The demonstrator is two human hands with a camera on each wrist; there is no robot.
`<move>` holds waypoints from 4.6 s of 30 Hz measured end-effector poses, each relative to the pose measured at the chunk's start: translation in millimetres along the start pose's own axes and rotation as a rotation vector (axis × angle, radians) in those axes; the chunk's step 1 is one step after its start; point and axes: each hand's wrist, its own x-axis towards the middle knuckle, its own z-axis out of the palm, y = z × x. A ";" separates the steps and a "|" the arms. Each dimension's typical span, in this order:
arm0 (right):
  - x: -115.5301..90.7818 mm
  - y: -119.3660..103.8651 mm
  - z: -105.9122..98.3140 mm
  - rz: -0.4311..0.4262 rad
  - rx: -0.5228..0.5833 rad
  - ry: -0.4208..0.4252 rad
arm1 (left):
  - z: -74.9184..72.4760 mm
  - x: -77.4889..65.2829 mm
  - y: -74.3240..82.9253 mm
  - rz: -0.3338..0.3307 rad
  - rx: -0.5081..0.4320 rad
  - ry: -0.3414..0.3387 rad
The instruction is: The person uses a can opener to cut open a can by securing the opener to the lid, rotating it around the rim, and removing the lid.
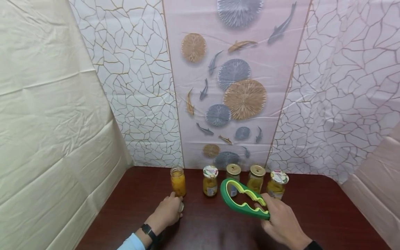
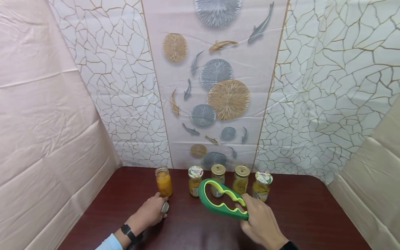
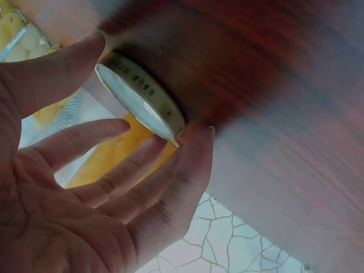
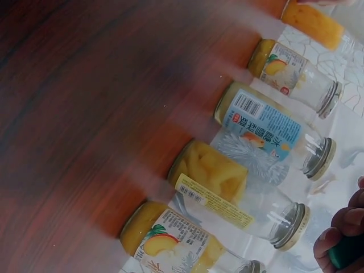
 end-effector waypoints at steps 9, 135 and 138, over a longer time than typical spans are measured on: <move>3.0 4.6 -3.1 -0.014 -0.015 0.033 | -5.8 -23.2 2.7 -0.038 -0.080 -0.041; 30.2 -25.6 -9.0 -0.168 -0.014 0.075 | -6.8 -17.8 95.2 0.114 -0.870 0.125; 37.4 -33.5 -7.4 -0.214 -0.039 0.059 | -7.7 -18.9 100.2 0.142 -0.899 0.100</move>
